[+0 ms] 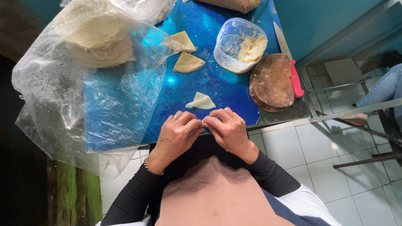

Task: The person takes triangular dough wrappers, adds a portion of filling from a plastic bag onto each wrapper, and folds and presses the wrapper closed by hand, setting the folded pastries in a row on the blue table. A container of filling and a wooden spoon sit nearby on the table.

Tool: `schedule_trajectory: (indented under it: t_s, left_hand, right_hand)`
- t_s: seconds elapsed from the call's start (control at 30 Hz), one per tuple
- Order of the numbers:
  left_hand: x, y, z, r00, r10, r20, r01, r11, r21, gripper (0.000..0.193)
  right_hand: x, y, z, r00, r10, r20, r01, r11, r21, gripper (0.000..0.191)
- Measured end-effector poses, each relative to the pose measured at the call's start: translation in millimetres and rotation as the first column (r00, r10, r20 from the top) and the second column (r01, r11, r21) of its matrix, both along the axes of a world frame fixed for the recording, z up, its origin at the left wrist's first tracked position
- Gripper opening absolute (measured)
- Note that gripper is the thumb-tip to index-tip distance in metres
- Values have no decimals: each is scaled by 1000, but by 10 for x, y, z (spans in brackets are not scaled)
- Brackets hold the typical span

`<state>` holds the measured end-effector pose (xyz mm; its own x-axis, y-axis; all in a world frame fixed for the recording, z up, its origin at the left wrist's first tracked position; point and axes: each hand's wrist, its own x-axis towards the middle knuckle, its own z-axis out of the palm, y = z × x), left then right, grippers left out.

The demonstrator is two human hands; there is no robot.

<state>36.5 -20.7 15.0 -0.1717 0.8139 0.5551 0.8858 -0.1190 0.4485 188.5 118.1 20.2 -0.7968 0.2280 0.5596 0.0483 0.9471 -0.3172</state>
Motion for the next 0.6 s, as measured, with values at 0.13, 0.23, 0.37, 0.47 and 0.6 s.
schedule_trajectory:
  t_s: [0.13,0.23,0.37,0.47,0.6]
  left_hand:
    - [5,-2,-4,996,41,-73,-40,999,20,12]
    - [9,21,-13,995,56,-86,-56,998,9,15]
    - [12,104,-1,995,62,-79,-65,997,-30,12]
    - [8,152,86,993,55,-109,-58,998,-17,11]
    - [-293,138,342,995,93,-34,-90,991,98,13]
  right_hand:
    - [-6,-26,-25,998,-44,-48,44,999,-5,16]
    - [39,-6,-9,991,-70,-116,63,996,-63,21]
    - [94,72,29,974,-122,-193,101,988,-117,23]
    - [139,107,43,964,-123,-234,85,982,-167,22]
    - [207,235,74,956,-152,-250,113,980,-166,21]
